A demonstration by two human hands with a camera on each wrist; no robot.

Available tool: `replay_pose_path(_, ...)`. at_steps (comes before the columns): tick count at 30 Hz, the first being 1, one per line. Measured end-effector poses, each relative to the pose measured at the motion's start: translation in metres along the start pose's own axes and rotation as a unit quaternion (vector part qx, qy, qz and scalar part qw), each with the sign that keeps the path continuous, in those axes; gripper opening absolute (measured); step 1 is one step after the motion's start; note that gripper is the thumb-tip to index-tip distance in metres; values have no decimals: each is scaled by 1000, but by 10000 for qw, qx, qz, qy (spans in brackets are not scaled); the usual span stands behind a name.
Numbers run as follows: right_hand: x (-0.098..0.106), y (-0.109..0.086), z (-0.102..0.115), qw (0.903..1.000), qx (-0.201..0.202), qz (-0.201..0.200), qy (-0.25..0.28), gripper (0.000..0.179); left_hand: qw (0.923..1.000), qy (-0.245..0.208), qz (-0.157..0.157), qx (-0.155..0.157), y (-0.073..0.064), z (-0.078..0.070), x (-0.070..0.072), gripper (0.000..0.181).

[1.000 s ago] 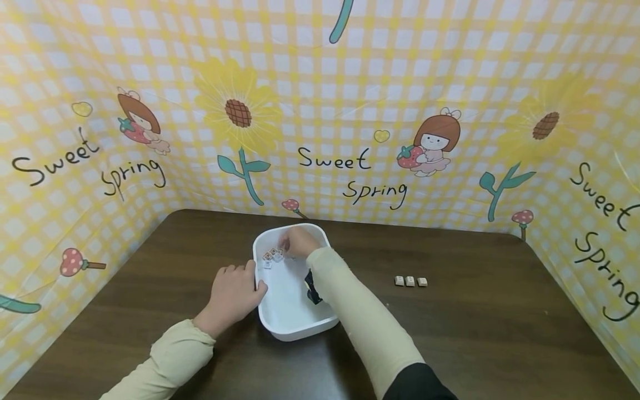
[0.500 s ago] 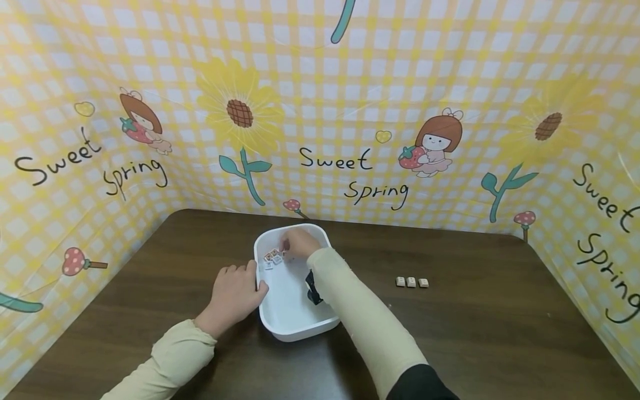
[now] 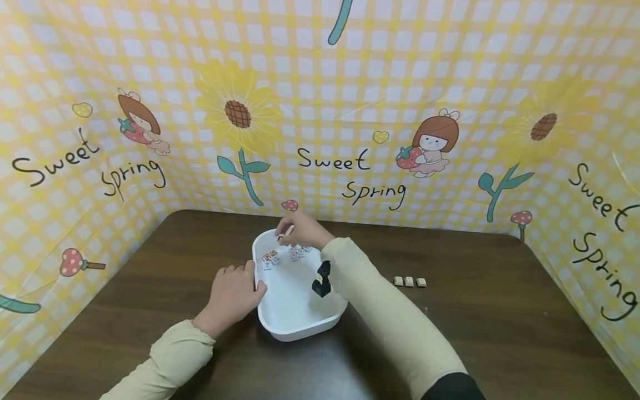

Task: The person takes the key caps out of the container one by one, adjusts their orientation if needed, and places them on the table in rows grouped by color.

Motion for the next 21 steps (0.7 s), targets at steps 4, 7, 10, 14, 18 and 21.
replay_pose_path(4,10,-16,7,9990,145,7,434,19,10000,-28,89,22,1,1,-2,39)
replay_pose_path(7,16,-28,10,9976,285,-28,629,20,9999,-41,106,43,1,1,-3,39)
replay_pose_path(10,20,-38,9,9958,373,-57,829,17,10000,-37,69,58,2,1,-3,39)
replay_pose_path(14,25,-51,2,9942,371,-13,1006,17,10000,-44,9,48,1,1,-4,38)
replay_pose_path(18,30,-64,-7,9953,309,-110,907,16,10000,-61,-8,41,1,1,-5,38)
replay_pose_path(21,36,-74,-11,9958,275,-289,825,15,10000,-63,-39,48,1,1,-6,37)
Point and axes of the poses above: each hand's wrist, its own y-axis towards the middle knuckle, its own x-axis out of the back of the hand, z = x × y, the point moved 4 cm from there along y, towards the middle knuckle, and after that the axes turned 10 degrees about y, right-handed, at the moved point
